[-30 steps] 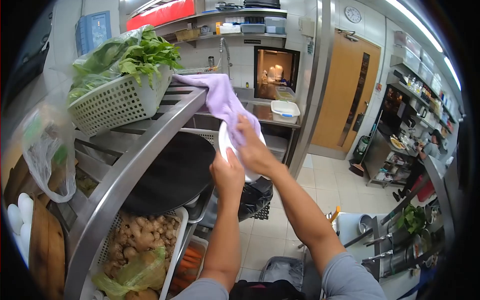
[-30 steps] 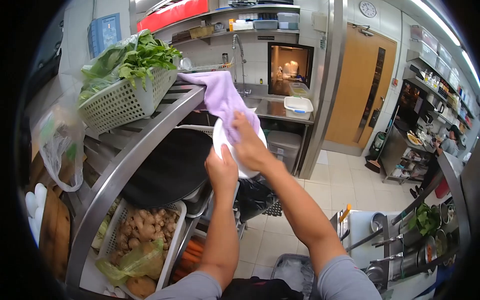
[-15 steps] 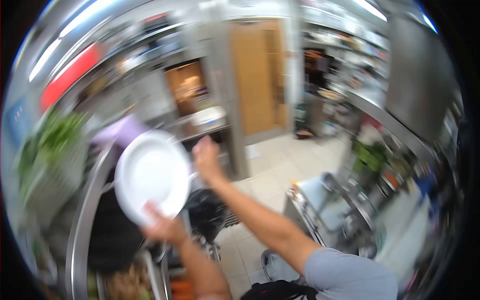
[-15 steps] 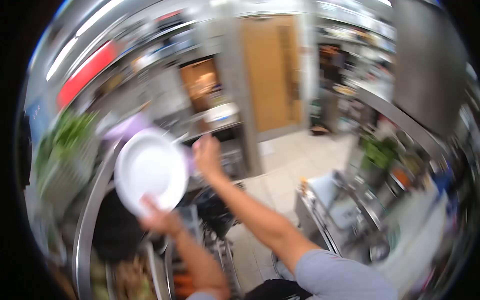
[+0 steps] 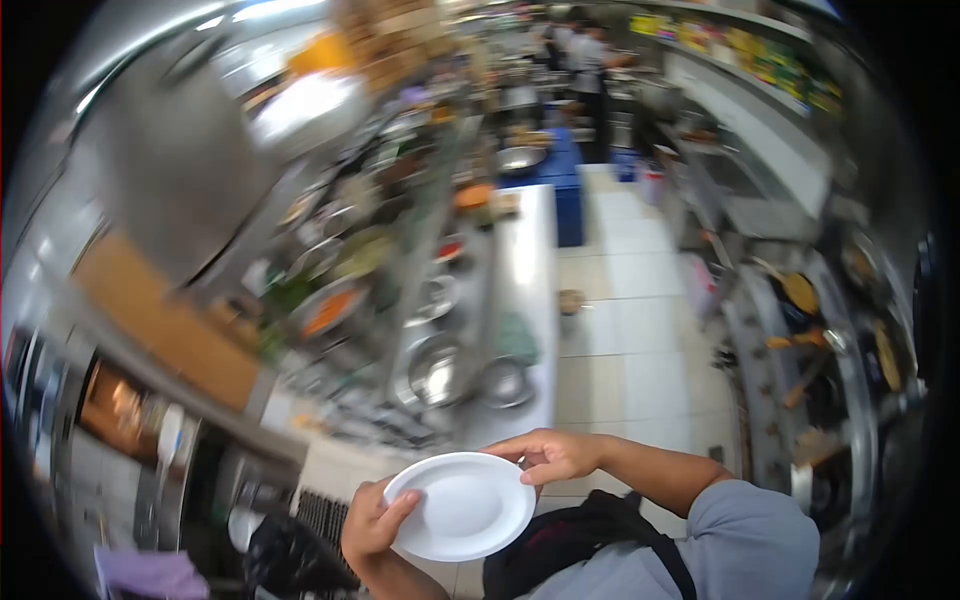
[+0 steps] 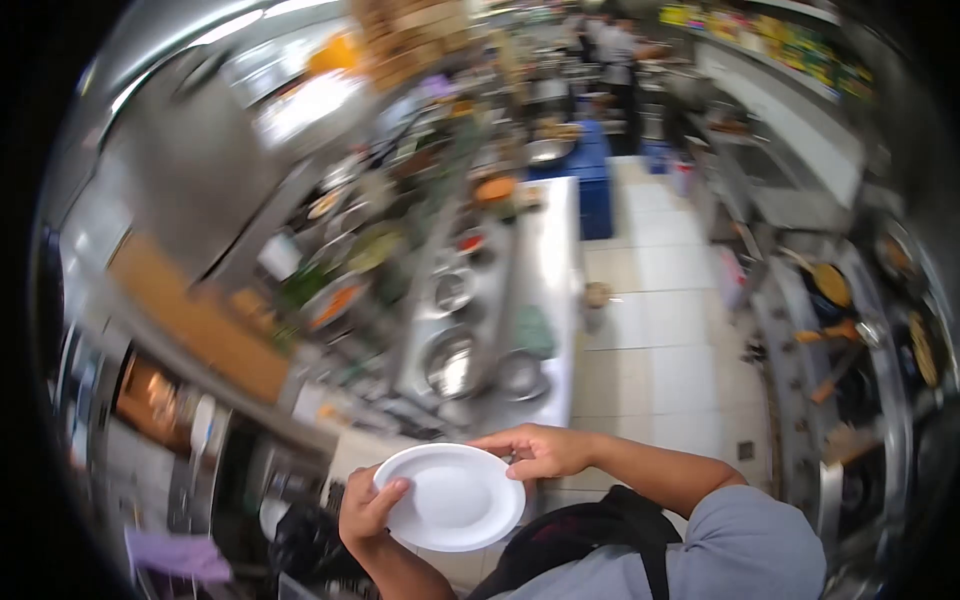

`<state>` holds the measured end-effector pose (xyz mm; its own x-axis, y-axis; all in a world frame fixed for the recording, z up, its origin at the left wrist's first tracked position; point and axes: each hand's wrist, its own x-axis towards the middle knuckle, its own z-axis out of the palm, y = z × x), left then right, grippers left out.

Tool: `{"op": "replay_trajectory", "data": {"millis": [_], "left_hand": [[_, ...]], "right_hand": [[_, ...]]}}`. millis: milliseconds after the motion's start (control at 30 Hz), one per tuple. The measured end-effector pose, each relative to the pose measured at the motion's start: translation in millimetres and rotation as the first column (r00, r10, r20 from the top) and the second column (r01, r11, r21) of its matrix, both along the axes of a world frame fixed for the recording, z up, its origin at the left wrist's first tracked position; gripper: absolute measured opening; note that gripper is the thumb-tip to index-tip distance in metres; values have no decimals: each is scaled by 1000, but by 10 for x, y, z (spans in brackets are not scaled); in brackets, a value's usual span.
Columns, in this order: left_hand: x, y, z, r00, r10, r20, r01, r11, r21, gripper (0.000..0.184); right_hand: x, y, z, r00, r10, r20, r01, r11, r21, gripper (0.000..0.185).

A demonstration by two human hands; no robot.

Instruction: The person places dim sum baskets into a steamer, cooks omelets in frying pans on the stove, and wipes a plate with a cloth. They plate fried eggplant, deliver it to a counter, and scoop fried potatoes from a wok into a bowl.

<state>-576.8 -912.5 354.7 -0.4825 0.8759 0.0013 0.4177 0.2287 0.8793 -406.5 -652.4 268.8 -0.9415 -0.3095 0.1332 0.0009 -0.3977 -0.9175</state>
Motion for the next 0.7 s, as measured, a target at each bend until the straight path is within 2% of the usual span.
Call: {"op": "replay_trajectory", "data": {"millis": [67,100,133,200,267,333,400,467,533,567,600,633,700], "left_hand": [[320,1057,-219,961,-270,59,275,957,-98,32],[578,1571,-350,927,-350,137,363,928,-89,31],[890,2098,-345,859,-435,272,479,869,-123,31],[1446,3127,-508,697,-644,315,703,701,-121,31],[2011,4052,-667,604,-688,403,794,566,-224,32],[2648,4833,-827,401,-841,363,914,340,-224,37],[3430,5484,-861,151,-942,300,988,141,-56,44],[4128,6079,-960,35,-975,221,999,40,17,51],[4807,6609,-950,139,-880,455,990,131,-48,52],[5144,6915,-1042,98,-828,552,993,120,4,51],[5509,7249,-1171,55,-766,640,992,116,55,51],[5903,7533,-1249,32,-719,694,986,138,98,50],[6775,8135,-1450,-52,-570,820,967,177,184,48]], "right_hand": [[845,540,-301,931,-218,-294,271,950,154,72],[1389,725,-376,969,-248,8,247,966,70,81],[1879,863,-270,941,-316,124,316,949,20,85],[2704,1133,-334,833,-517,196,529,849,-10,80],[3392,1292,-380,705,-667,241,697,714,-61,78],[3977,1373,-516,509,-825,245,861,485,-153,78],[4475,1418,-758,312,-906,288,946,268,-182,77],[4863,1454,-1057,75,-955,286,979,17,-202,76],[5248,1431,-1104,-143,-917,373,962,-217,-165,78],[5396,1453,-1098,-248,-898,362,928,-328,-176,75],[5551,1490,-1198,-373,-833,408,867,-469,-164,76],[5664,1543,-1064,-458,-750,478,797,-584,-153,77],[5927,1649,-1182,-590,-640,493,704,-706,-74,80]]}}
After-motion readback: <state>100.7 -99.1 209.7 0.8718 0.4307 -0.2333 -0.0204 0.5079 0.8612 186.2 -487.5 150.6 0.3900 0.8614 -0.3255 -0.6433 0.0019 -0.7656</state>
